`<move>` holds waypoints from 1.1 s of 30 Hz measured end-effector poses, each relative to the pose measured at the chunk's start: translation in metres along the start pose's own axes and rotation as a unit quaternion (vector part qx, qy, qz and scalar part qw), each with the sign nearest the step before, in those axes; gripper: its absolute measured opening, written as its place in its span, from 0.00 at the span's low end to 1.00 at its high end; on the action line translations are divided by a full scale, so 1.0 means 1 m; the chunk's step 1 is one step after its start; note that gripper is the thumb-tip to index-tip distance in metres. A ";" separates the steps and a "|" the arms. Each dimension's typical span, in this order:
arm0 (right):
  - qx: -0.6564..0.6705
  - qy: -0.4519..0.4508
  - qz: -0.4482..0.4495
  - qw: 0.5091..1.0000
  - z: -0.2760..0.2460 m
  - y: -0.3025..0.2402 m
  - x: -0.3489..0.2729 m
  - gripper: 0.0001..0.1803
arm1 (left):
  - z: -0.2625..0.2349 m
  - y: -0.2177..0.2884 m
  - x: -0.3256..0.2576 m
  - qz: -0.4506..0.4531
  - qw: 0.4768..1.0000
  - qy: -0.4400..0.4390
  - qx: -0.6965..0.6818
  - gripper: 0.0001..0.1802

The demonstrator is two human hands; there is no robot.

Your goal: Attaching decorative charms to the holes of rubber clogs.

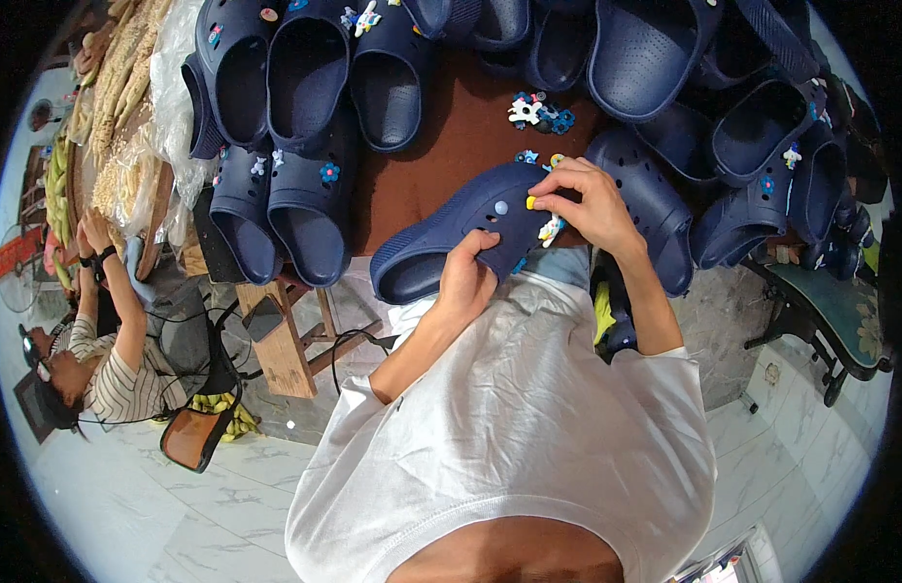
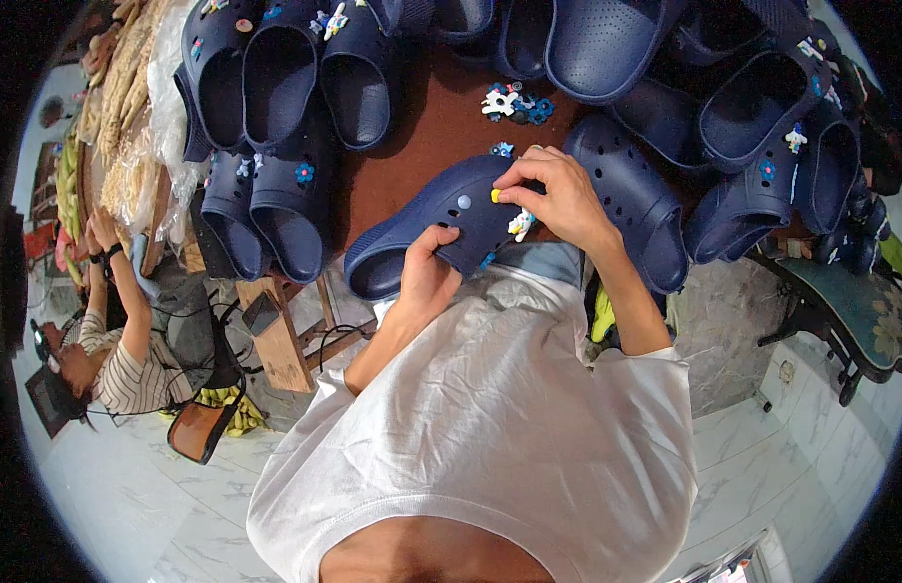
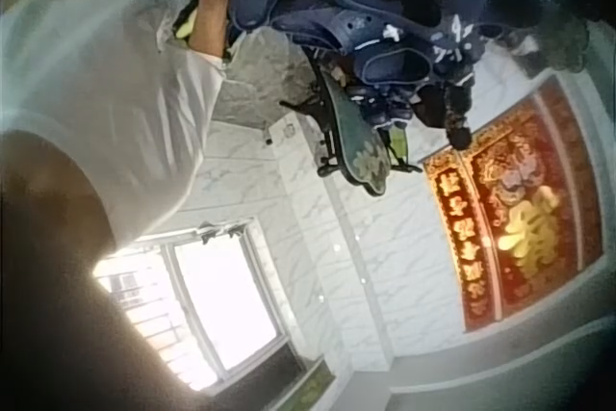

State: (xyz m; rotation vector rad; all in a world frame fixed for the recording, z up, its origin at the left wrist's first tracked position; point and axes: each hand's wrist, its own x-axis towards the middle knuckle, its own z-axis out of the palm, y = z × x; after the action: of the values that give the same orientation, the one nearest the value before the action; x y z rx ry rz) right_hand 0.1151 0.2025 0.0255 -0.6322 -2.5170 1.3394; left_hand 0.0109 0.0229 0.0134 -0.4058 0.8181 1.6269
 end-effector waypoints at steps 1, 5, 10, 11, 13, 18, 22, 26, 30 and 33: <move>0.000 0.000 0.000 1.000 0.000 0.001 0.000 0.08 | -0.001 -0.002 -0.001 0.003 1.000 -0.001 0.009 0.24; 0.035 -0.018 0.059 0.998 -0.002 -0.001 0.001 0.15 | -0.007 -0.006 0.000 -0.004 1.000 0.000 0.022 0.24; 0.054 -0.039 0.067 0.996 -0.002 0.019 0.003 0.27 | -0.009 -0.009 -0.002 0.000 0.999 0.014 0.041 0.22; 0.069 -0.057 0.081 0.993 -0.002 0.022 0.003 0.29 | -0.009 -0.010 -0.003 0.001 0.998 0.032 0.049 0.22; 0.084 -0.074 0.095 0.989 -0.004 0.025 0.004 0.31 | -0.010 -0.010 -0.003 0.001 0.998 0.034 0.054 0.21; 0.135 -0.131 0.137 0.973 -0.004 0.034 0.003 0.35 | -0.011 -0.011 -0.005 -0.007 0.999 0.018 0.043 0.17; 0.185 -0.153 0.139 0.961 -0.005 0.032 0.003 0.36 | -0.010 -0.013 -0.007 0.001 0.995 0.032 0.100 0.23; 0.187 -0.142 0.125 0.964 -0.002 0.033 -0.001 0.35 | -0.011 -0.015 -0.006 0.013 0.993 0.026 0.116 0.25; 0.183 -0.136 0.139 0.964 0.000 0.033 -0.003 0.33 | -0.010 -0.016 -0.007 0.000 0.994 0.037 0.105 0.20; 0.160 -0.126 0.139 0.969 0.002 0.031 -0.005 0.32 | -0.006 -0.016 -0.010 0.018 0.993 0.025 0.114 0.20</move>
State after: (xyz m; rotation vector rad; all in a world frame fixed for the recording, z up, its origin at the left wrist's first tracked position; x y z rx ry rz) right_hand 0.1268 0.2140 -0.0008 -0.8092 -2.3743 1.9907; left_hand 0.0271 0.0127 0.0112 -0.2725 1.0424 1.5413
